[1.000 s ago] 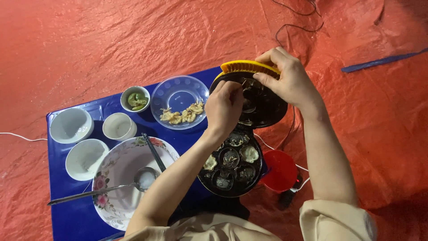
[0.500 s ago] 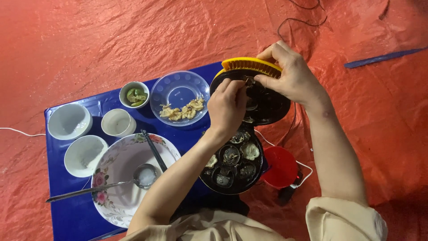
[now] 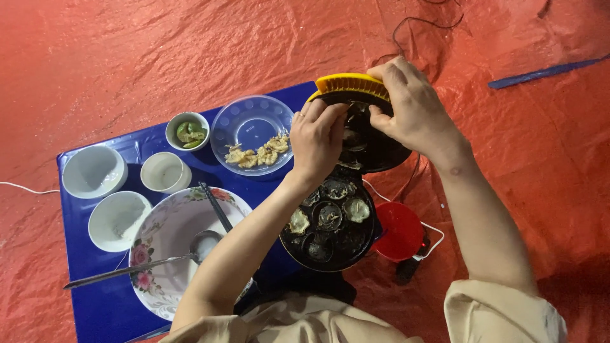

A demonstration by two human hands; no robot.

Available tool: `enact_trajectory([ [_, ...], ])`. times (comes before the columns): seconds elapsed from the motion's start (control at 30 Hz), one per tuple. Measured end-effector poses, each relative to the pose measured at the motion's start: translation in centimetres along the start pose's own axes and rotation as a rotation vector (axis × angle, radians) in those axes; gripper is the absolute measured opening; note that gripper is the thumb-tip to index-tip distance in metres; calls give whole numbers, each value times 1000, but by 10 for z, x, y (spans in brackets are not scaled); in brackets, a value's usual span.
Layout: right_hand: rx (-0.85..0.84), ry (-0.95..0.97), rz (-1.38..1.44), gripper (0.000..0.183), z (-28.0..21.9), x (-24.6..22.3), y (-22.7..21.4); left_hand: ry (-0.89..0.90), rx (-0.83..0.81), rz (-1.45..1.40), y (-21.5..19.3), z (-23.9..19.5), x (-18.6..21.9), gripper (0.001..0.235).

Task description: The person uses their hands to remove cooked food from a black, round, multi-cavity cooking pan. They transfer the food into a clear plastic bowl placed on a blue tray. The person also handles a yellow lid and a red bucket during the process.

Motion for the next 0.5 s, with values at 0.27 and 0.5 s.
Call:
enact_trajectory([
  [0.27, 37, -18, -163, 52, -3, 3, 9, -307, -126, -298, 3, 6, -17, 11],
  [0.5, 31, -31, -125, 50, -3, 1, 7, -162, -54, -235, -1, 7, -6, 8],
])
Point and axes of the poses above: each hand's wrist, its own z-axis towards the middle knuckle, its own y-axis out of the palm, x = y × z, the point moved 6 cm from there along z, towards the middle knuckle, and after that the axes turned 4 degrees about -z, right-handed, at the moved point
